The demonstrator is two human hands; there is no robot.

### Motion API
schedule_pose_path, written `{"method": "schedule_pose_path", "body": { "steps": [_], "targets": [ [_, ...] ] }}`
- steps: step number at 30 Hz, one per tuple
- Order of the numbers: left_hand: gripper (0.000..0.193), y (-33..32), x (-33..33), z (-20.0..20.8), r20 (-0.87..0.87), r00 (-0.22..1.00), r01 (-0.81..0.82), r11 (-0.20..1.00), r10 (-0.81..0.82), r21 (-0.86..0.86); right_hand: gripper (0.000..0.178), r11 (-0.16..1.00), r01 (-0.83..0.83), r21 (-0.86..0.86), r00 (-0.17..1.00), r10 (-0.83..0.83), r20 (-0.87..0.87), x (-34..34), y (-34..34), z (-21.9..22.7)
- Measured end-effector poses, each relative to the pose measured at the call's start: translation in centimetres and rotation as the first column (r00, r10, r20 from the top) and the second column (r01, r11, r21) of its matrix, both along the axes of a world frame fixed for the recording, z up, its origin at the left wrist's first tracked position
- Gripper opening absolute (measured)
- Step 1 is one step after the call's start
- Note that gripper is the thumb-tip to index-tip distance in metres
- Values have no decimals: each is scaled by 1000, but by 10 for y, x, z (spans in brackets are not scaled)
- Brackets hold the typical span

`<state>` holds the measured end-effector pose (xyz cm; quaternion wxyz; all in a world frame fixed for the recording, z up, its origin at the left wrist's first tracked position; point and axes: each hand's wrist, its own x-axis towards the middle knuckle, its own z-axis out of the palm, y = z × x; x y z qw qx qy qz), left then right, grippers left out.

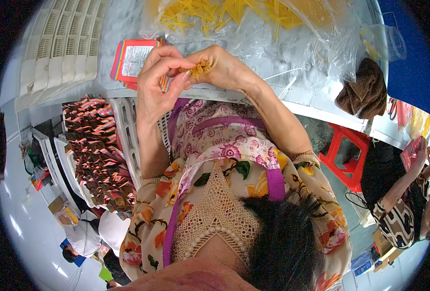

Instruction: Packaging small yellow paper or plastic strips into small red and yellow paper packets.

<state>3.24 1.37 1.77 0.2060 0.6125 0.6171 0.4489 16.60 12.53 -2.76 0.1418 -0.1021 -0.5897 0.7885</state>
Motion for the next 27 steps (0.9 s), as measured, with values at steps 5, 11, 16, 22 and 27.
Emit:
{"method": "schedule_pose_path", "body": {
  "steps": [5,11,16,22,27],
  "targets": [
    [29,-2,0,-4,2,1000,-21,1000,21,19,21,1000,-8,19,998,6,69,0,0,1],
    [34,0,5,-1,-95,993,-71,995,77,69,25,994,108,29,994,-108,-18,-4,-1,-5],
    [31,6,19,-2,-105,986,-120,987,132,110,19,983,112,144,992,-119,39,-5,-1,-11],
    [24,6,16,-10,-53,982,-173,979,179,109,25,985,102,139,995,-102,-7,-4,-2,-22],
    [22,6,19,-6,-120,981,-134,982,150,133,24,955,185,231,983,-178,-51,-2,-6,-26]
  ]
}}
